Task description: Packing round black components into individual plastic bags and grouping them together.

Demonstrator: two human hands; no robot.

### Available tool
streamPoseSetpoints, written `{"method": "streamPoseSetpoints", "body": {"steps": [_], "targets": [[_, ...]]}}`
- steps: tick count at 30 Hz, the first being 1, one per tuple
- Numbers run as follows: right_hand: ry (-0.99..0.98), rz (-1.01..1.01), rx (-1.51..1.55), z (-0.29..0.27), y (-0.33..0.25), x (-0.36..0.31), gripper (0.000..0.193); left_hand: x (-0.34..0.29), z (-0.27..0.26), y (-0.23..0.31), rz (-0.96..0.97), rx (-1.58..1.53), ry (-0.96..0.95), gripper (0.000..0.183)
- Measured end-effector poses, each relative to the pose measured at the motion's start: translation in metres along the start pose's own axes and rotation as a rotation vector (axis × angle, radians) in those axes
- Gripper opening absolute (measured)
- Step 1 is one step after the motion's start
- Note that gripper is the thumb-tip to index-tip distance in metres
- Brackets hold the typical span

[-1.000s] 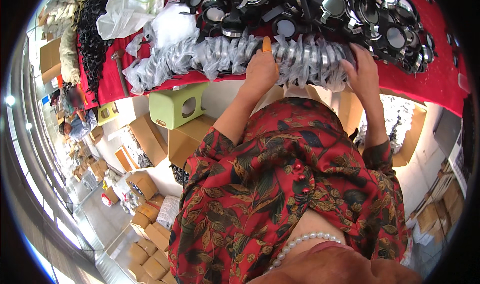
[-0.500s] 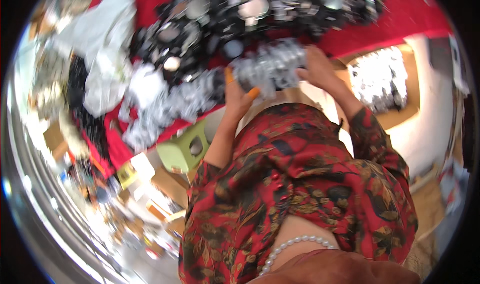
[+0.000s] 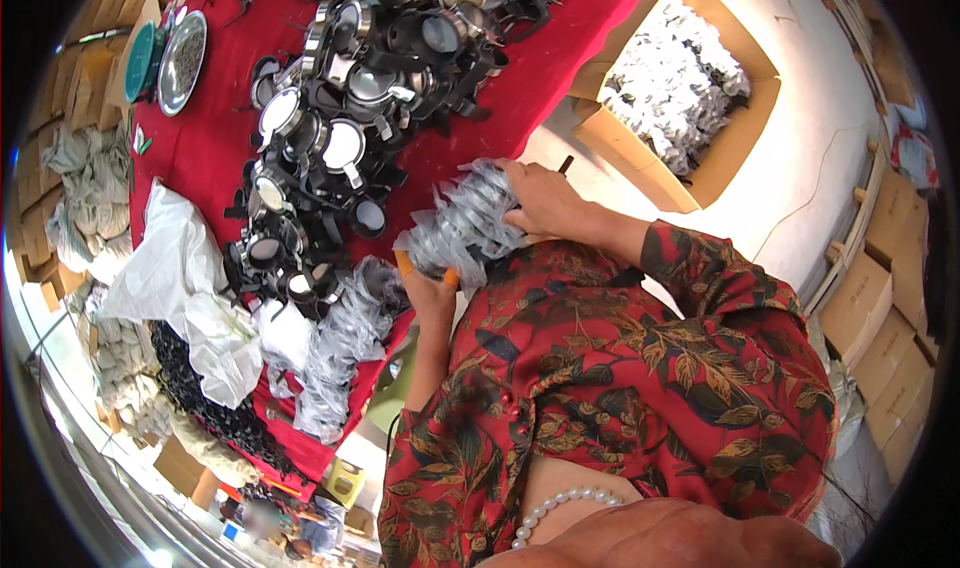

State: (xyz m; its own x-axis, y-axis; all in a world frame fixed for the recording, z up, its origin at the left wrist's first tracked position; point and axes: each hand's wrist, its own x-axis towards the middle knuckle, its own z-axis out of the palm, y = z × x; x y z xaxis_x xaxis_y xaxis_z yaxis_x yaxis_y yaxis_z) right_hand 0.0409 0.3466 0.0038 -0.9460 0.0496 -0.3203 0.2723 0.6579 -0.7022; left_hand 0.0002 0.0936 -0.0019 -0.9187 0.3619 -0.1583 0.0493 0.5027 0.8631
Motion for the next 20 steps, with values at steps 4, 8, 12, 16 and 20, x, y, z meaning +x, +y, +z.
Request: {"method": "streamPoseSetpoints", "body": {"steps": [4,8,12,16,20], "targets": [[0.080,0.022,0.048,0.008,-0.006,0.000,0.070,0.007,-0.004,-0.010,0.015,-0.022,-0.002,0.079],[0.091,-0.031,0.024,0.008,-0.005,0.000,0.064,0.008,-0.008,-0.013,0.043,-0.062,-0.037,0.079],[0.068,-0.002,0.030,0.013,-0.004,-0.010,0.059,0.007,-0.011,-0.029,0.042,0.028,-0.029,0.078],[0.097,0.146,0.143,0.030,0.004,-0.050,0.064,-0.004,-0.007,-0.011,-0.031,-0.032,-0.129,0.078],[0.331,0.141,0.266,0.056,0.027,-0.092,0.071,-0.018,0.002,-0.004,0.042,0.153,-0.200,0.082]]}}
